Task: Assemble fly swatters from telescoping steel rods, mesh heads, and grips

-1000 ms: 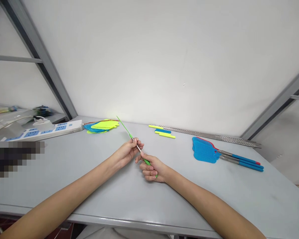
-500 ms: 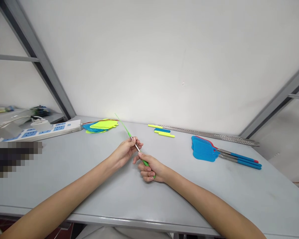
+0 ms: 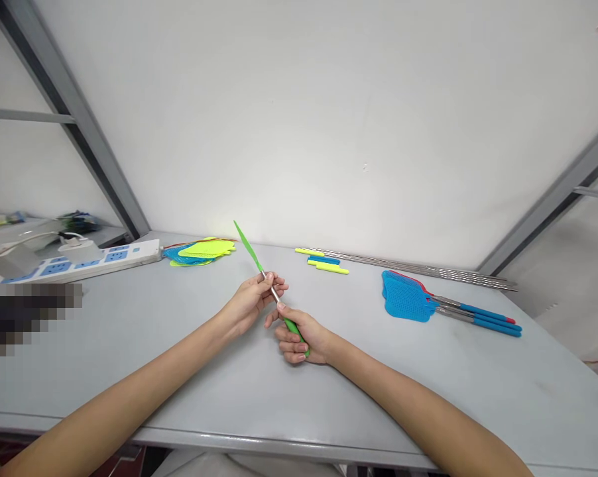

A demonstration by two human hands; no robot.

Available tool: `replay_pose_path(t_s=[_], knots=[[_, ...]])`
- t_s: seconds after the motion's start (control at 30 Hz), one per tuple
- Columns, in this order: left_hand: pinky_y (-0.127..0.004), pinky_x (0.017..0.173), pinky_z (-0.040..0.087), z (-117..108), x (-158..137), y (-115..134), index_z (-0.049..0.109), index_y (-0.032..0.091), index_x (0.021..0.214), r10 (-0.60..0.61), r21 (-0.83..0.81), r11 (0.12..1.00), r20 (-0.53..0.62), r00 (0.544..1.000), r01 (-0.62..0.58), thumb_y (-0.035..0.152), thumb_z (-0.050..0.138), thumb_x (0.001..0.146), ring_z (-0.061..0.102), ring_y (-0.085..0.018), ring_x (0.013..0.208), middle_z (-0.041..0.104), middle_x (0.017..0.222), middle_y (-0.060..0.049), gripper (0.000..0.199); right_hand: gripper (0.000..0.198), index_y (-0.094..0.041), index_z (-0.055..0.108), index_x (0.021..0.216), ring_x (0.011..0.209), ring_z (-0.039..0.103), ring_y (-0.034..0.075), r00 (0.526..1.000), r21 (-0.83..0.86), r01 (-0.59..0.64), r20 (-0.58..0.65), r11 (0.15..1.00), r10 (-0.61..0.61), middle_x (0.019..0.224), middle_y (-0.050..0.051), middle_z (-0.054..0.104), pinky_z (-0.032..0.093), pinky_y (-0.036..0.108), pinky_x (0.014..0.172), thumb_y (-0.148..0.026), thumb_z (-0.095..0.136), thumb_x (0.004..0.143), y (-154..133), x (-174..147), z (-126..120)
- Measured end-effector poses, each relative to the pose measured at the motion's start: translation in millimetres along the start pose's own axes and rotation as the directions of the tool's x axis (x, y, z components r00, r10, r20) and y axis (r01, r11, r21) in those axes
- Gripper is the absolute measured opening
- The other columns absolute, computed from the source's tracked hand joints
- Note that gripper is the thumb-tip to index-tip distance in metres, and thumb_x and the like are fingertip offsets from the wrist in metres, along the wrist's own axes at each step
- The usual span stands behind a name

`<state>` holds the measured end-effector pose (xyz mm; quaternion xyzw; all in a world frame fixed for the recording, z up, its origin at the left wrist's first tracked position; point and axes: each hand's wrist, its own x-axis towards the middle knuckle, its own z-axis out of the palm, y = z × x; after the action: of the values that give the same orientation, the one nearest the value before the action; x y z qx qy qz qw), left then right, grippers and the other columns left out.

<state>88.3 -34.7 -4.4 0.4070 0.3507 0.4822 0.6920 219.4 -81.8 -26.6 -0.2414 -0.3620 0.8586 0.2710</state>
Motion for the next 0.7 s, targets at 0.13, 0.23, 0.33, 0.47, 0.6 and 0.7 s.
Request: replay_pose_path(t_s=[0.13, 0.23, 0.33, 0.47, 0.6, 0.7], knots=[[-0.025, 0.073, 0.044, 1.0, -0.8, 0.3, 0.051, 0.013, 0.075, 0.004, 0.005, 1.0, 0.006, 1.0, -0.004, 0.022, 0.05, 0.075, 0.057, -0.012, 0.074, 0.058, 0.08, -0.004, 0.009, 0.033, -0.018, 0.051, 0.087, 0.028, 0.013, 0.004, 1.0, 0.002, 0.003, 0.001, 1.0, -0.003, 0.037, -0.009, 0.025, 0.016, 0.016, 0.026, -0.043, 0.03, 0.081, 1.0, 0.1, -1.2], [-0.025, 0.073, 0.044, 1.8, -0.8, 0.3, 0.051, 0.013, 0.076, 0.002, 0.012, 1.0, 0.0, 1.0, -0.002, 0.022, 0.05, 0.075, 0.057, -0.012, 0.075, 0.058, 0.082, -0.005, 0.009, 0.034, -0.018, 0.051, 0.087, 0.027, 0.013, 0.004, 1.0, -0.002, -0.001, 0.0, 1.0, 0.001, 0.037, -0.009, 0.025, 0.015, 0.016, 0.026, -0.044, 0.03, 0.081, 1.4, 0.6, -1.8], [-0.025, 0.073, 0.044, 2.3, -0.3, -0.3, 0.051, 0.014, 0.077, 0.003, 0.015, 1.0, -0.004, 1.0, -0.003, 0.023, 0.051, 0.074, 0.057, -0.011, 0.074, 0.058, 0.084, -0.006, 0.009, 0.034, -0.018, 0.051, 0.086, 0.027, 0.013, 0.004, 1.0, -0.004, 0.002, -0.002, 1.0, -0.002, 0.037, -0.009, 0.025, 0.015, 0.016, 0.026, -0.044, 0.03, 0.081, 1.8, 1.1, -2.2], [-0.025, 0.072, 0.044, 3.2, -1.0, -0.2, 0.051, 0.014, 0.077, 0.002, 0.025, 1.0, -0.007, 1.0, -0.002, 0.023, 0.051, 0.074, 0.057, -0.011, 0.074, 0.059, 0.087, -0.006, 0.01, 0.034, -0.017, 0.051, 0.086, 0.027, 0.015, 0.004, 1.0, -0.005, 0.013, 0.002, 1.0, -0.013, 0.037, -0.009, 0.027, 0.015, 0.016, 0.027, -0.044, 0.03, 0.081, 2.2, 1.8, -2.3], [-0.026, 0.072, 0.044, 5.5, -5.6, 3.4, 0.051, 0.014, 0.08, 0.06, 0.094, 0.994, 0.025, 0.998, -0.062, 0.03, 0.051, 0.074, 0.057, -0.012, 0.076, 0.058, 0.093, -0.007, 0.017, 0.034, -0.017, 0.052, 0.085, 0.028, 0.017, 0.004, 1.0, -0.014, 0.026, 0.009, 1.0, -0.026, 0.038, -0.008, 0.028, 0.014, 0.017, 0.028, -0.044, 0.031, 0.081, 1.4, 2.1, -1.3], [-0.027, 0.072, 0.044, 8.3, -9.5, 7.8, 0.051, 0.014, 0.086, 0.114, 0.153, 0.98, 0.079, 0.99, -0.125, 0.035, 0.048, 0.075, 0.057, -0.013, 0.076, 0.057, 0.097, -0.009, 0.023, 0.033, -0.017, 0.052, 0.085, 0.029, 0.019, 0.004, 0.999, -0.023, 0.045, 0.003, 0.999, -0.045, 0.039, -0.008, 0.029, 0.015, 0.017, 0.03, -0.043, 0.032, 0.08, 0.2, 1.3, 1.1]])
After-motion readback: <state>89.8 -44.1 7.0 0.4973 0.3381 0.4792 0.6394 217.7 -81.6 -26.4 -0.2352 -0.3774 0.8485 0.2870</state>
